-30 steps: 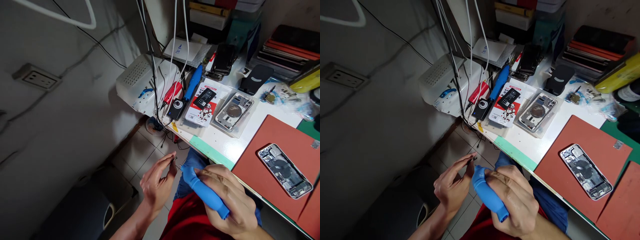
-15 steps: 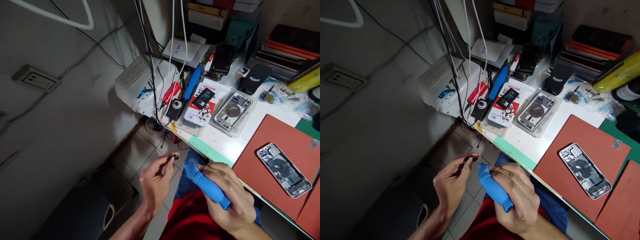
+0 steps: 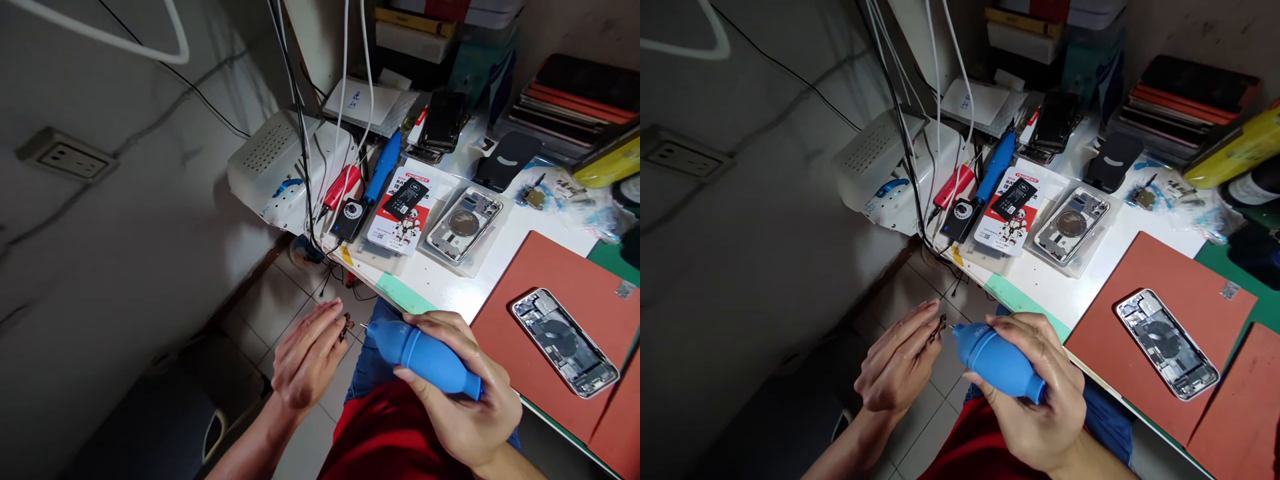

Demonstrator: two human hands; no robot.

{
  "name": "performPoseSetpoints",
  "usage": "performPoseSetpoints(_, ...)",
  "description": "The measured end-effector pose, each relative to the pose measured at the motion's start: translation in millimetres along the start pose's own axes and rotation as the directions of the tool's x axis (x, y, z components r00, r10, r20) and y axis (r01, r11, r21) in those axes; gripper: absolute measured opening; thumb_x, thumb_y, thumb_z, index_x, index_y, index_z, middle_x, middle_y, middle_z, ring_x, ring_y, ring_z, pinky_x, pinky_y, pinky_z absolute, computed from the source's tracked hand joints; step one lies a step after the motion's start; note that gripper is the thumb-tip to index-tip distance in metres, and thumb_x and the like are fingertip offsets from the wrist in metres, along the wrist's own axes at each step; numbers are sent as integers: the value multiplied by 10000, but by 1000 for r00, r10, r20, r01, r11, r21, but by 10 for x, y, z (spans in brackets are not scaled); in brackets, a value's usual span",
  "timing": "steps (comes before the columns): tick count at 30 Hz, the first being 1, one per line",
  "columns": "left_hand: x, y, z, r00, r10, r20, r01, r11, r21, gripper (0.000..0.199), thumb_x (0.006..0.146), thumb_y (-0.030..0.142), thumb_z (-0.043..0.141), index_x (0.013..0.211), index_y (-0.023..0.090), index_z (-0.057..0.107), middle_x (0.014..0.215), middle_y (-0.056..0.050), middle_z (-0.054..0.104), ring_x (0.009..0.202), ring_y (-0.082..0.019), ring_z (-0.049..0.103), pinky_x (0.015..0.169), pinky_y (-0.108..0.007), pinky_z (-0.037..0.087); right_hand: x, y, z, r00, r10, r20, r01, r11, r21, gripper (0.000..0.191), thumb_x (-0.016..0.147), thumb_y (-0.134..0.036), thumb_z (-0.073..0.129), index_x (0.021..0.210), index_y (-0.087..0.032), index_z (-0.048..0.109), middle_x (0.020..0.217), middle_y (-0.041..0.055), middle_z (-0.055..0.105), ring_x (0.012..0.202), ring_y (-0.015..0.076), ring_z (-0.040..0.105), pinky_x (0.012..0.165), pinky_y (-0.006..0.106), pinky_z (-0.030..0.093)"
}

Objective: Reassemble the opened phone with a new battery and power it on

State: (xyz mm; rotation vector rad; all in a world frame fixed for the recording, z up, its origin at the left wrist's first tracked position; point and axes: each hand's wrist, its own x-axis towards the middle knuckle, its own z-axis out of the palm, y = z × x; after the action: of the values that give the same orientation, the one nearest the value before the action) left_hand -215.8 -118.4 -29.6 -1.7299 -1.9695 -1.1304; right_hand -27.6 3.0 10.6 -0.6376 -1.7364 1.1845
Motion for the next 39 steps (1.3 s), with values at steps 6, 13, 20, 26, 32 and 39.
performPoseSetpoints(6, 54, -116, -162, 929, 338, 152, -351, 934, 69, 331, 859, 2, 801, 1176, 80, 742, 1447, -233, 693, 1280, -382, 725, 1053, -529, 663, -25, -93, -55, 987, -160, 35, 161, 986, -42, 420, 858, 90, 667, 1227, -99, 732, 1026, 117, 786, 948, 263, 721, 734, 421, 627)
performPoseSetpoints(13, 68, -137, -197, 886, 431, 169, -447, 891, 73, 237, 846, -31, 798, 1072, 31, 758, 1305, -242, 754, 1281, -383, 723, 1059, -527, 660, 13, -102, -27, 984, -168, 65, 170, 984, -42, 393, 858, 84, 659, 1207, -82, 729, 1029, 131, 789, 969, 257, 717, 770, 415, 628)
performPoseSetpoints(20, 96, -112, -263, 876, 444, 190, -459, 888, 43, 188, 897, -20, 741, 1080, 14, 768, 1192, -210, 779, 1300, -373, 711, 1095, -509, 636, 113, -58, 25, 991, -117, 67, 117, 993, -1, 443, 825, 110, 665, 1206, -107, 726, 991, 116, 787, 907, 233, 695, 750, 394, 619)
performPoseSetpoints(26, 61, -169, -308, 893, 394, 219, -393, 918, -50, 299, 871, -79, 732, 1147, 33, 760, 1314, -223, 763, 1254, -380, 737, 1084, -541, 625, 161, -51, 29, 998, -53, 45, 52, 998, 25, 366, 866, -5, 722, 1204, -145, 723, 993, 123, 805, 885, 244, 719, 770, 414, 644)
performPoseSetpoints(32, 114, -43, 42, 990, -103, 96, 102, 995, 15, 226, 951, 81, 756, 1149, 179, 806, 1025, -63, 861, 862, -206, 835, 837, -276, 658, 83, -65, -38, 987, -157, -35, 155, 987, -41, 441, 877, -91, 794, 1301, -144, 684, 1076, 160, 821, 922, 273, 767, 764, 442, 663)
performPoseSetpoints(39, 192, 246, 129, 934, -350, 75, 353, 935, -41, 98, 974, 210, 780, 1057, 221, 830, 908, 5, 862, 532, -98, 721, 530, -195, 562, 67, -39, -59, 953, -293, 72, 297, 953, -63, 288, 969, -55, 567, 1201, -109, 729, 994, 160, 829, 881, 253, 784, 709, 402, 677)
